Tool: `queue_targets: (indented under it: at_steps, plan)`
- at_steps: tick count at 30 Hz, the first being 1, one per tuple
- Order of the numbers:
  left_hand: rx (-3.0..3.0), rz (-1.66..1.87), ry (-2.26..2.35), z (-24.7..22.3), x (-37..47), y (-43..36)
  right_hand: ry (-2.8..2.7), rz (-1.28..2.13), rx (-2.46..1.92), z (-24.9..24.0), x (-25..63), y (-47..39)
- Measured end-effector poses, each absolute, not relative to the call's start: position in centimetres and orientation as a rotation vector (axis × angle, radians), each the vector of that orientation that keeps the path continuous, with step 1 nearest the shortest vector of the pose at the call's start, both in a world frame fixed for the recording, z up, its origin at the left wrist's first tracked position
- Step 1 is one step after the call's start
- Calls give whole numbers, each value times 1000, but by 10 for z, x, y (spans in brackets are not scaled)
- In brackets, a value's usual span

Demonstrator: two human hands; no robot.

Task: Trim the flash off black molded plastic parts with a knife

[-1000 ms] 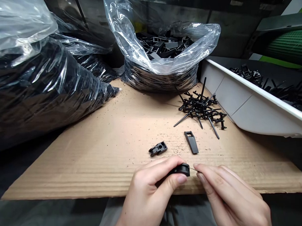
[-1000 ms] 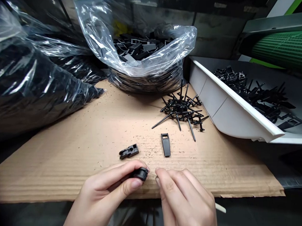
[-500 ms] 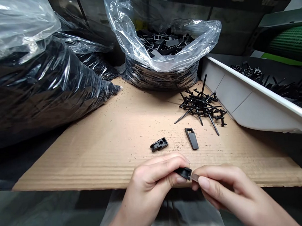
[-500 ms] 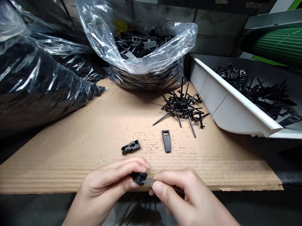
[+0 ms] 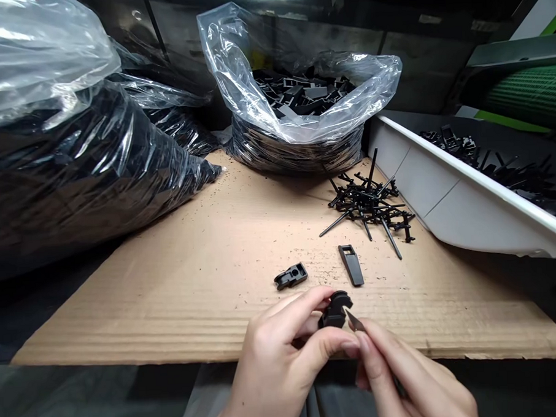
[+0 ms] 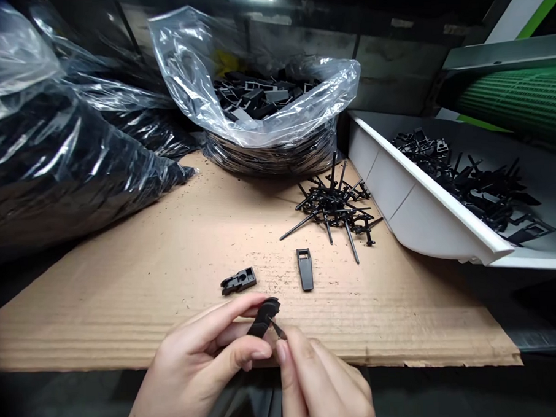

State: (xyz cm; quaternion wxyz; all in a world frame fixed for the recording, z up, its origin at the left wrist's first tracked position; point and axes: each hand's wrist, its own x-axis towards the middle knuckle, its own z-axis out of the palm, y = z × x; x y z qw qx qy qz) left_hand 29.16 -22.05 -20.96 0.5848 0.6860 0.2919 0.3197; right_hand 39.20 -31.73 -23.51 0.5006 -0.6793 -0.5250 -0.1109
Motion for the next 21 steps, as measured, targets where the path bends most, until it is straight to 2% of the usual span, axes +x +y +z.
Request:
queue_targets:
  at_steps: [8,15,19,21]
  plan:
    - [1818,801,736,-213,291,-221,-1570,-362,-1653,-238,407,-321]
    - [2008,902,698,-213,294,-221,-1526,-36,-1672,-219,411,-316]
    - [1994,890,717,-211,293,-221,-1490,301,-1671,-205,418,-321]
    - [1983,875,728,-211,293,-221,-1393,334,-1658,-202,421,-322]
